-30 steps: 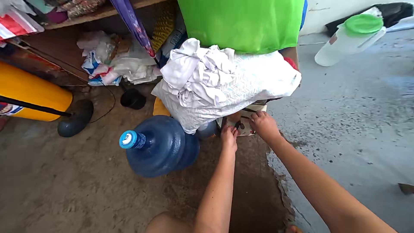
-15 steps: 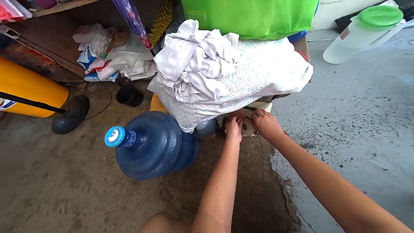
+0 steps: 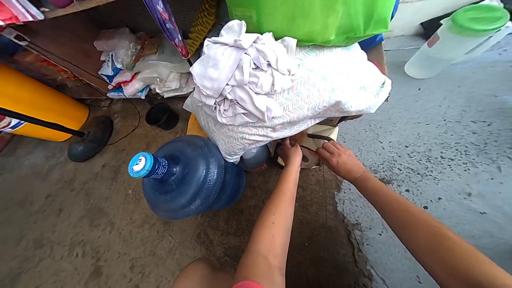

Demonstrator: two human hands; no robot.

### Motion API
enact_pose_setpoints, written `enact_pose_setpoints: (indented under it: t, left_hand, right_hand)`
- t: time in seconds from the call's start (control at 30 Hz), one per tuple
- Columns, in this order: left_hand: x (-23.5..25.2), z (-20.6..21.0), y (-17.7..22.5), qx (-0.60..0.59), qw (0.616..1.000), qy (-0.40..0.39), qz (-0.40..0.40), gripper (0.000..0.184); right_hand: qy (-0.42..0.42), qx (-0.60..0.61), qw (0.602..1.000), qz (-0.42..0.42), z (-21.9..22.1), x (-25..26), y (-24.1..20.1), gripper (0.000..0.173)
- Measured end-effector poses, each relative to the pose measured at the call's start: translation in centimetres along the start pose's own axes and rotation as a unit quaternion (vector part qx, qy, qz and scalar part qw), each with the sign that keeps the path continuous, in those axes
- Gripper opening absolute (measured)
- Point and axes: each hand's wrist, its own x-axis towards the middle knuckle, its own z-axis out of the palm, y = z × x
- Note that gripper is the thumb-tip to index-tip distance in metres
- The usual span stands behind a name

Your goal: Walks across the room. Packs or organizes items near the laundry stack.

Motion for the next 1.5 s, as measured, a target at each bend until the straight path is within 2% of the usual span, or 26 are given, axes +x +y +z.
enact_pose_setpoints:
  t: [0.17,0.33,0.53,0.67,0.77,0.83,0.9,0.93,1.0,1.07,1.27,1.5]
  left_hand:
    - [-0.1,0.0,-0.7,-0.018,0.999,0.001,0.031,0.052]
    - [-0.8,0.3,-0.4,-0.034,0.997,0.015,0.06,0.046]
    - [-1.7,1.2,0.0,-0.076,0.994,-0.013,0.076,0.048]
    - [-2.4,1.4,0.0,-0.006,0.992,-0.022,0.12,0.054]
    - [-3.4,1.4,-1.6,0.07,0.984,0.018,0.161,0.061]
    - [-3.9,1.4,-3.1,0.079,0.98,0.062,0.171,0.047]
    - [-3.8,1.0,-3.9,0.039,0.99,0.06,0.121,0.03]
    - [-3.5,0.8,-4.1,0.005,0.996,0.042,0.074,0.03]
    - [-2.5,0.5,-4.0,-0.043,0.999,-0.019,-0.024,0.04]
    - [-2.1,0.3,-3.3,-0.072,0.993,-0.064,-0.066,0.044]
    - [-1.3,0.7,-1.4,-0.09,0.983,-0.104,-0.124,0.047]
    - [-2.5,1.3,-1.3,-0.17,0.975,-0.096,-0.111,0.038]
  right_hand:
    - [0.026,0.002,1.0,-0.008,0.3,-0.9,0.1,0.019]
    - [0.027,0.015,0.999,-0.011,0.1,-1.8,0.3,0.019]
    - [0.025,0.004,1.0,-0.016,0.0,-1.9,0.2,0.018]
    - [0.028,0.008,0.999,-0.012,0.1,-1.9,0.2,0.018]
    - [0.029,0.005,1.0,-0.008,0.2,-1.9,0.2,0.017]
    - [0.033,0.004,0.999,-0.009,0.2,-2.0,0.2,0.018]
    - [0.04,0.002,0.999,-0.012,0.2,-2.1,0.2,0.019]
    - [0.042,0.006,0.999,-0.012,0.2,-2.1,0.2,0.02]
    - [0.042,0.018,0.999,-0.007,0.1,-2.2,0.1,0.02]
    - [0.042,0.03,0.999,0.008,0.1,-2.5,0.1,0.019]
    - [0.048,0.046,0.997,0.041,0.4,-3.3,0.1,0.02]
    - [0.033,0.051,0.997,0.051,0.4,-3.8,0.4,0.02]
